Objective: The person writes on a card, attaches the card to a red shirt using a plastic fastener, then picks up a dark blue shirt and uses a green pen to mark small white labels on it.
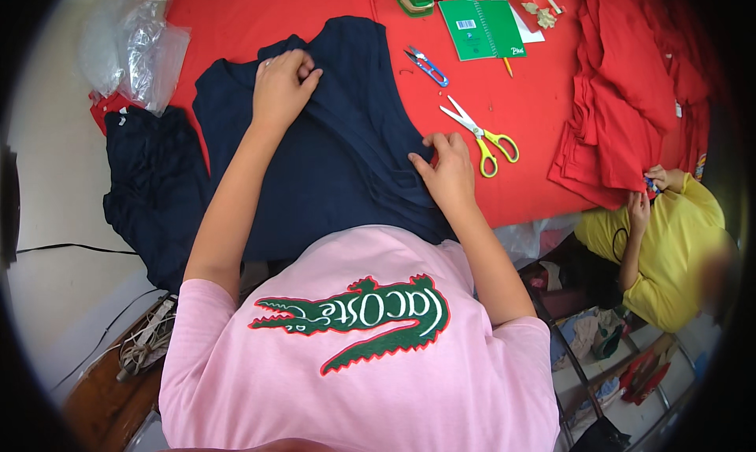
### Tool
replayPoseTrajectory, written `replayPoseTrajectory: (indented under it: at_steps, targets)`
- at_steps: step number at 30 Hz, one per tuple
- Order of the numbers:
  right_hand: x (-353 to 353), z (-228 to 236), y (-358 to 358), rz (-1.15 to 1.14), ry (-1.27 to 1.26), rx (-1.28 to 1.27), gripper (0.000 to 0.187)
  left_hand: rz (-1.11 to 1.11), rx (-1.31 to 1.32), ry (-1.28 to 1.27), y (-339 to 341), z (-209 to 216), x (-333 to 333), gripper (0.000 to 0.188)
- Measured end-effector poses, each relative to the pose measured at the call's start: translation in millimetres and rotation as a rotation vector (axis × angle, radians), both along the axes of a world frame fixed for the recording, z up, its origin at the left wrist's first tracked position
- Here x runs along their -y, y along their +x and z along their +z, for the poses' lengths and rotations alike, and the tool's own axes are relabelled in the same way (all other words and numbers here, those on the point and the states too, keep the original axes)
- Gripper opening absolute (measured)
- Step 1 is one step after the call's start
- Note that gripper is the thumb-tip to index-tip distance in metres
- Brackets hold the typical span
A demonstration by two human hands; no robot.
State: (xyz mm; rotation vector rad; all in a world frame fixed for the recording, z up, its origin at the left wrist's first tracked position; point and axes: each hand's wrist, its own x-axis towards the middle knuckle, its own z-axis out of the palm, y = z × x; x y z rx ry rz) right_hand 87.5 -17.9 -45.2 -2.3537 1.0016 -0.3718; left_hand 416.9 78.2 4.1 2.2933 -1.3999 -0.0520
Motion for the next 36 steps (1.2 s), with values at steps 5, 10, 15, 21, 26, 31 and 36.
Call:
replayPoseTrajectory:
  at_steps: [5,10,15,21,26,31,36]
  targets:
    - [-4.9,18.7,4.1,-0.109,0.364,-0.019,0.024,-0.222,0.108,-0.07,-1.2,-12.3,61.5,0.04]
    - [-18.3,33.9,6.7,-0.092,0.304,0.18,0.02,-0.534,0.204,0.069,-1.8,-33.3,99.7,0.049]
    - [-32.0,44.4,10.2,0.147,0.092,0.331,0.019,-0.499,0.359,-0.002,17.3,-32.0,97.7,0.027]
    - [-43.5,38.5,11.0,0.369,0.168,0.375,0.021,-0.357,0.343,-0.165,54.8,13.5,42.0,0.026]
    - [-44.3,28.3,12.3,0.428,0.187,0.348,0.014,-0.144,0.26,-0.229,60.3,2.1,-37.1,0.021]
    - [-43.7,18.3,10.3,0.148,0.489,0.309,0.015,0.02,0.153,-0.172,37.1,-32.5,-85.3,0.015]
    - [-37.2,5.5,13.3,-0.128,0.162,0.34,0.034,0.268,0.117,-0.03,18.2,-22.0,-62.3,0.025]
